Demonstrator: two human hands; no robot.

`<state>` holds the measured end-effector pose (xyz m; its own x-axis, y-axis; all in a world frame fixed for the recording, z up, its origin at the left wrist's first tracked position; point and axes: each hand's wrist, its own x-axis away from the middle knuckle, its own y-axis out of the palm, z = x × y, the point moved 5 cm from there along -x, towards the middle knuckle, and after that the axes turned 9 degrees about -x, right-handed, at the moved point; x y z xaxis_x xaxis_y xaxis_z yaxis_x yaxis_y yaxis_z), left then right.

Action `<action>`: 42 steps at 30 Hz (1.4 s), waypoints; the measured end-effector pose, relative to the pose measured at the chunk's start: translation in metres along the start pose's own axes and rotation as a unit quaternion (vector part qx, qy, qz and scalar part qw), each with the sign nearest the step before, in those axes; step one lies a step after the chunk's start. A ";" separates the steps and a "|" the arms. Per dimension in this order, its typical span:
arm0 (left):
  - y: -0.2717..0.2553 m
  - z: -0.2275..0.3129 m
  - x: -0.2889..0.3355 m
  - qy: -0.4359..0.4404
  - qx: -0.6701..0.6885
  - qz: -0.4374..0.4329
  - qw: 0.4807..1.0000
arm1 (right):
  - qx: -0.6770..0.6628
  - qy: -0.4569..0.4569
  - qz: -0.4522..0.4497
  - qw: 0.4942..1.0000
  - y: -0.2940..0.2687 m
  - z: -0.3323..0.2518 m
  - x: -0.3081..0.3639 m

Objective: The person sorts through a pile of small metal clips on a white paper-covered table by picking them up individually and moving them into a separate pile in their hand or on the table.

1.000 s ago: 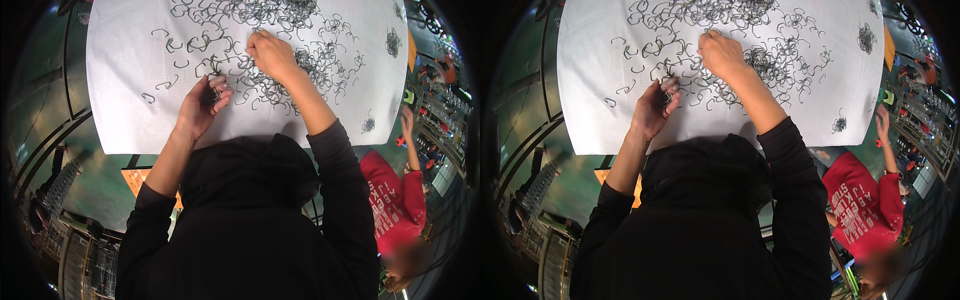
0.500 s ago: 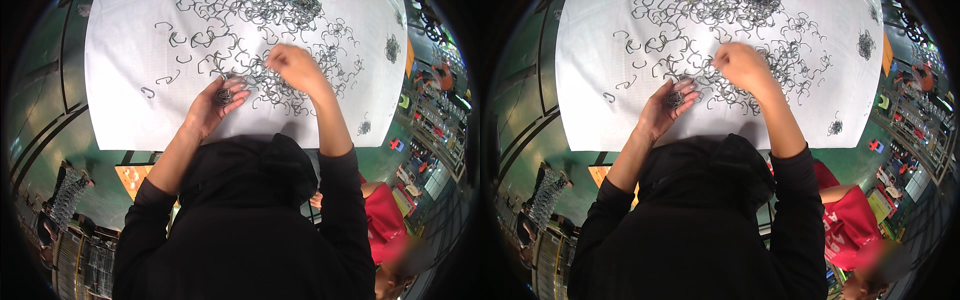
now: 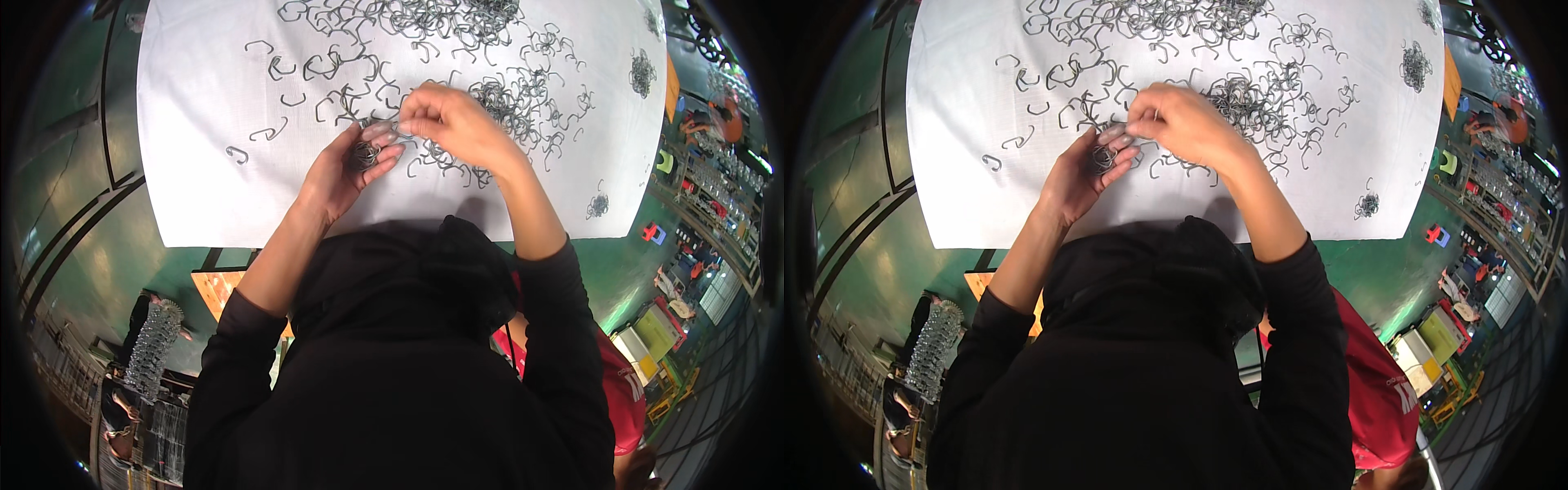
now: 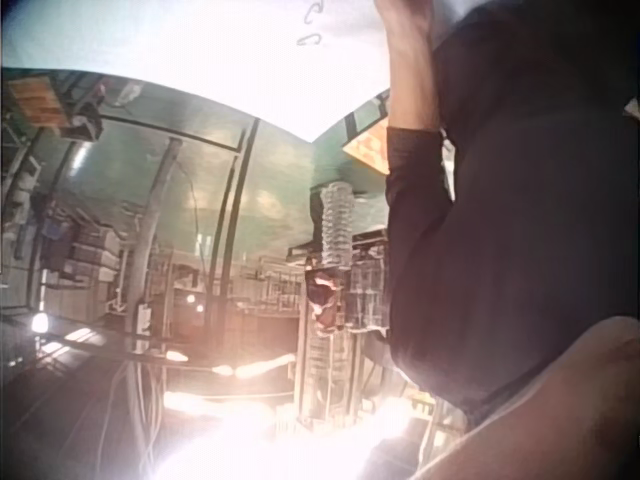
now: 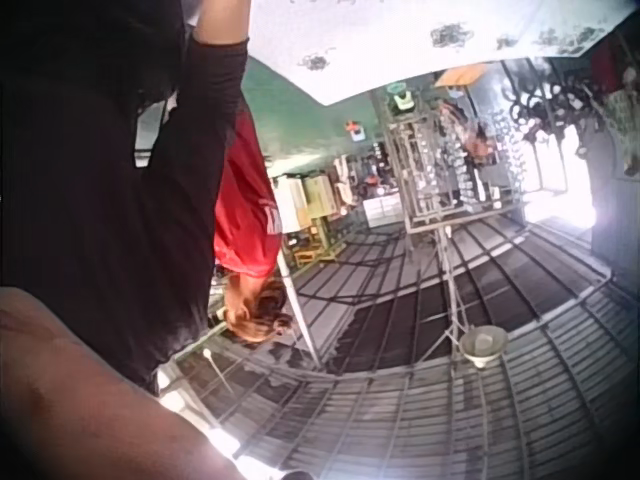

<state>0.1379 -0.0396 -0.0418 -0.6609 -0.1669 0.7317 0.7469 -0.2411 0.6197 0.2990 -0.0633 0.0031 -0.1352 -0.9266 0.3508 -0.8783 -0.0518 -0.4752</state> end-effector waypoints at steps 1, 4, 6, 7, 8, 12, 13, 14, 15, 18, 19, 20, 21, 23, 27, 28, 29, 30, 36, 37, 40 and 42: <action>0.001 0.000 -0.001 0.003 -0.002 0.011 1.000 | -0.002 -0.001 -0.010 1.000 0.003 0.000 0.004; -0.006 -0.001 -0.008 0.006 -0.011 -0.003 1.000 | 0.055 0.036 0.021 0.998 -0.002 0.022 0.010; -0.014 -0.002 -0.008 0.001 0.004 -0.017 1.000 | 0.046 0.042 0.049 0.997 -0.005 0.031 0.007; -0.017 -0.001 -0.007 -0.001 0.012 -0.024 1.000 | 0.059 0.119 0.069 0.989 -0.011 0.033 0.006; -0.020 -0.001 -0.005 -0.001 0.010 -0.012 1.000 | 0.040 0.125 0.058 0.990 -0.012 0.028 0.005; -0.028 0.001 0.001 -0.001 0.029 -0.046 0.999 | 0.023 0.056 0.023 0.998 -0.001 0.032 0.002; -0.030 -0.001 0.001 0.000 0.043 -0.070 0.997 | 0.021 0.062 0.007 0.998 0.004 0.026 0.000; -0.033 -0.002 0.001 0.001 0.043 -0.070 0.997 | 0.019 0.069 -0.009 0.997 0.006 0.022 -0.001; -0.033 -0.001 0.002 0.001 0.044 -0.069 0.997 | -0.029 0.094 -0.010 0.995 0.003 0.024 -0.004; -0.034 0.000 0.007 0.008 0.038 -0.028 0.999 | -0.100 0.110 0.064 0.987 -0.017 0.034 0.001; -0.035 0.001 0.009 0.011 0.035 -0.009 0.999 | -0.088 0.126 0.075 0.985 -0.023 0.037 0.004; -0.035 0.002 0.012 0.011 0.038 -0.005 0.999 | -0.048 0.138 0.085 0.986 -0.028 0.045 0.008; -0.036 0.002 0.014 0.009 0.041 -0.003 0.999 | -0.008 0.151 0.095 0.984 -0.032 0.052 0.012; -0.040 0.004 0.016 0.008 0.043 0.001 0.999 | 0.089 0.190 0.148 0.966 -0.040 0.060 0.019; -0.043 0.005 0.016 0.007 0.030 0.017 0.999 | 0.136 0.160 0.211 0.955 -0.036 0.047 0.011; -0.043 0.006 0.017 0.006 0.025 0.023 0.999 | 0.136 0.145 0.202 0.959 -0.032 0.042 0.007; -0.042 0.007 0.019 0.009 0.020 0.023 0.999 | 0.137 0.130 0.193 0.963 -0.029 0.039 0.004; -0.040 0.008 0.020 0.012 0.017 0.024 1.000 | 0.149 0.131 0.183 0.963 -0.027 0.040 0.004; -0.042 0.008 0.023 0.017 0.025 0.026 0.999 | 0.171 0.088 0.216 0.957 -0.030 0.037 0.006; -0.043 0.007 0.023 0.016 0.026 0.029 0.999 | 0.161 0.073 0.211 0.961 -0.028 0.036 0.005; -0.039 0.007 0.024 0.009 0.041 0.024 0.999 | 0.150 0.008 0.183 0.972 -0.012 0.029 -0.003; -0.038 0.007 0.025 0.010 0.043 0.021 0.999 | 0.158 -0.018 0.161 0.974 0.000 0.022 -0.011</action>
<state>0.0936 -0.0276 -0.0456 -0.6298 -0.1952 0.7518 0.7767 -0.1508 0.6115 0.3105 -0.0614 -0.0180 -0.3592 -0.9258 0.1176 -0.6069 0.1360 -0.7831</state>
